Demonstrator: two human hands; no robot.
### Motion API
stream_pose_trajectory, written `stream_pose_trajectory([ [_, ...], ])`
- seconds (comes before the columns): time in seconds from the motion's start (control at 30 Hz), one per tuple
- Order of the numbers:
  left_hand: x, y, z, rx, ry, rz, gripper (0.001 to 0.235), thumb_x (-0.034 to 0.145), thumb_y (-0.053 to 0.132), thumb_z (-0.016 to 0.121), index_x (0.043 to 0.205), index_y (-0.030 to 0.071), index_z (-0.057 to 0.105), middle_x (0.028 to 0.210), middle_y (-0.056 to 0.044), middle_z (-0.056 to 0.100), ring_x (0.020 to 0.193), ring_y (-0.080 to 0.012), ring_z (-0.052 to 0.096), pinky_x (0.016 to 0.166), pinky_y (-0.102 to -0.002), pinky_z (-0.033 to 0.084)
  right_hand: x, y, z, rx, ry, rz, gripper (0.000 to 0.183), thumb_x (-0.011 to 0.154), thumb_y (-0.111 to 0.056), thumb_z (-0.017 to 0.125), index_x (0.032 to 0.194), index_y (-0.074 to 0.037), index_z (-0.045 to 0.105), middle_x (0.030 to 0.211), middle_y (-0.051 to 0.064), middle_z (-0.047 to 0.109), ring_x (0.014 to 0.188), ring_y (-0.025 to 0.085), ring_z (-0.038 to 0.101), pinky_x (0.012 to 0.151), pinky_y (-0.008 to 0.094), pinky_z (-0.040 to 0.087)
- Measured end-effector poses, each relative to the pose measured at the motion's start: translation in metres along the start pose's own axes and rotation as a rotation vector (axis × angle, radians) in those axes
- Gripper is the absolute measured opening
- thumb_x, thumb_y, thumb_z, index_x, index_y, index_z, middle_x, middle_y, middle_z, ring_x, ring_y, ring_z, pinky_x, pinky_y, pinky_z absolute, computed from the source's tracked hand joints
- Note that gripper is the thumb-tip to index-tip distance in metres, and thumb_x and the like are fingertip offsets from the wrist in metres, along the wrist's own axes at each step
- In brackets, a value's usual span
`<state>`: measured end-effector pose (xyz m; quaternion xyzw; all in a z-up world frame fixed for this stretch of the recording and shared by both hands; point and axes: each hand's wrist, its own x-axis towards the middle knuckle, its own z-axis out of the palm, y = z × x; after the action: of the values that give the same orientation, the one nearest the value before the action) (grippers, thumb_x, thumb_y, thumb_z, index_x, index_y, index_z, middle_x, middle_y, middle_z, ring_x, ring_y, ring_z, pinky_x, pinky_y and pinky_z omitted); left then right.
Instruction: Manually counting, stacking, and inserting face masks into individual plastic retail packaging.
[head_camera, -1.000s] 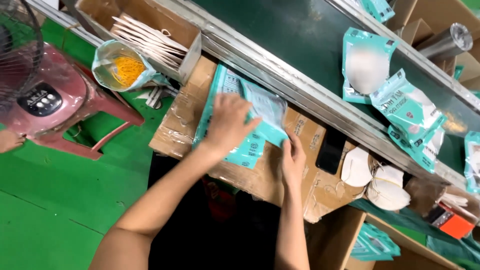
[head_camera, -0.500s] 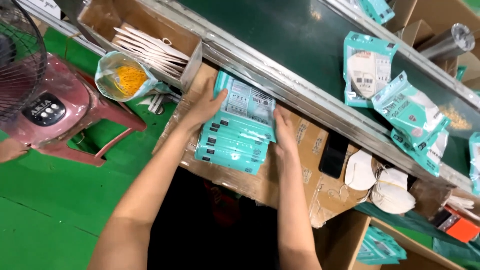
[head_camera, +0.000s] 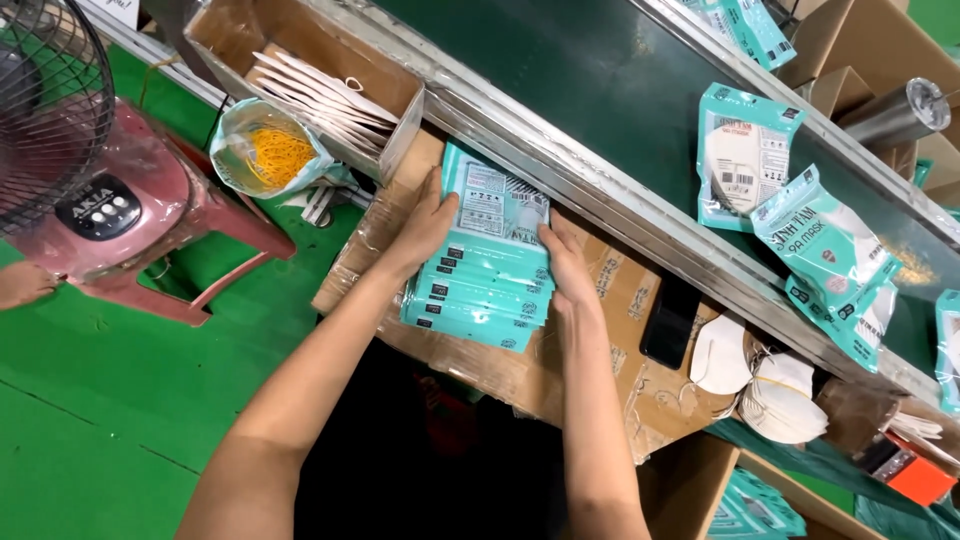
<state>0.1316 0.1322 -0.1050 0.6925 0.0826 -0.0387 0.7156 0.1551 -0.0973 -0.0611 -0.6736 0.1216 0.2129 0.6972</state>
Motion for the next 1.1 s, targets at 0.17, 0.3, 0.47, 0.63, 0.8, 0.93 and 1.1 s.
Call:
stream_pose_trajectory([
  [0.17, 0.002, -0.018, 0.002, 0.02, 0.062, 0.086, 0.072, 0.105, 0.028, 0.04, 0.161, -0.003, 0.009, 0.171, -0.021, 0.011, 0.159, -0.0302, 0.007, 0.126, -0.035, 0.012, 0.01, 0.001, -0.007, -0.03, -0.074, -0.063, 0.07, 0.098, -0.025, 0.058, 0.159, -0.003, 0.03, 0.16, 0.02, 0.04, 0.145, 0.029, 0.044, 0.117, 0.035, 0.037],
  [0.3, -0.007, 0.02, -0.005, -0.135, 0.019, -0.075, 0.078, 0.1, 0.036, 0.045, 0.161, 0.0, 0.014, 0.165, -0.021, 0.032, 0.153, -0.0311, 0.033, 0.121, -0.036, 0.028, 0.016, -0.002, -0.016, -0.054, -0.118, -0.051, 0.071, 0.1, -0.03, 0.056, 0.159, -0.003, 0.028, 0.162, 0.018, 0.038, 0.148, 0.028, 0.04, 0.119, 0.037, 0.035],
  [0.47, 0.026, -0.01, -0.005, 0.066, 0.056, 0.022, 0.081, 0.104, 0.044, 0.045, 0.16, -0.002, 0.01, 0.17, -0.021, 0.012, 0.158, -0.0311, 0.012, 0.125, -0.037, 0.016, 0.026, 0.007, -0.016, 0.0, -0.056, -0.032, 0.073, 0.101, -0.04, 0.054, 0.157, 0.001, 0.031, 0.162, 0.026, 0.034, 0.147, 0.035, 0.038, 0.117, 0.045, 0.037],
  [0.63, 0.01, -0.003, -0.013, -0.128, 0.04, -0.009, 0.08, 0.106, 0.047, 0.043, 0.161, -0.002, 0.012, 0.171, -0.02, 0.014, 0.159, -0.0304, 0.017, 0.126, -0.036, 0.019, -0.014, -0.005, 0.0, 0.036, -0.057, 0.025, 0.074, 0.105, -0.049, 0.044, 0.159, -0.004, 0.024, 0.165, 0.024, 0.028, 0.151, 0.034, 0.036, 0.121, 0.043, 0.038],
  [0.8, -0.025, -0.002, -0.001, -0.184, 0.003, 0.092, 0.074, 0.105, 0.046, 0.034, 0.164, 0.004, 0.017, 0.171, -0.017, 0.024, 0.157, -0.0282, 0.025, 0.123, -0.034, 0.024, -0.011, 0.038, -0.004, 0.012, -0.015, -0.074, 0.074, 0.103, -0.052, 0.031, 0.161, -0.006, 0.031, 0.163, 0.02, 0.036, 0.147, 0.031, 0.039, 0.118, 0.04, 0.036],
  [0.93, -0.027, -0.002, -0.004, -0.221, 0.014, -0.041, 0.068, 0.107, 0.042, 0.034, 0.162, 0.006, 0.017, 0.169, -0.015, 0.026, 0.154, -0.0262, 0.03, 0.121, -0.033, 0.03, -0.015, 0.035, -0.013, 0.254, -0.055, -0.007, 0.073, 0.108, -0.051, 0.03, 0.156, 0.004, 0.037, 0.157, 0.031, 0.043, 0.144, 0.04, 0.044, 0.115, 0.048, 0.041],
  [1.1, -0.057, 0.111, 0.007, 0.507, 0.235, 0.587, 0.054, 0.102, 0.015, 0.063, 0.152, 0.005, 0.047, 0.167, -0.016, 0.044, 0.158, -0.0294, 0.04, 0.131, -0.038, 0.034, -0.027, 0.053, -0.045, 0.452, -0.015, -0.212, 0.068, 0.109, -0.046, 0.031, 0.159, 0.0, 0.027, 0.163, 0.015, 0.036, 0.152, 0.024, 0.036, 0.121, 0.034, 0.035],
])
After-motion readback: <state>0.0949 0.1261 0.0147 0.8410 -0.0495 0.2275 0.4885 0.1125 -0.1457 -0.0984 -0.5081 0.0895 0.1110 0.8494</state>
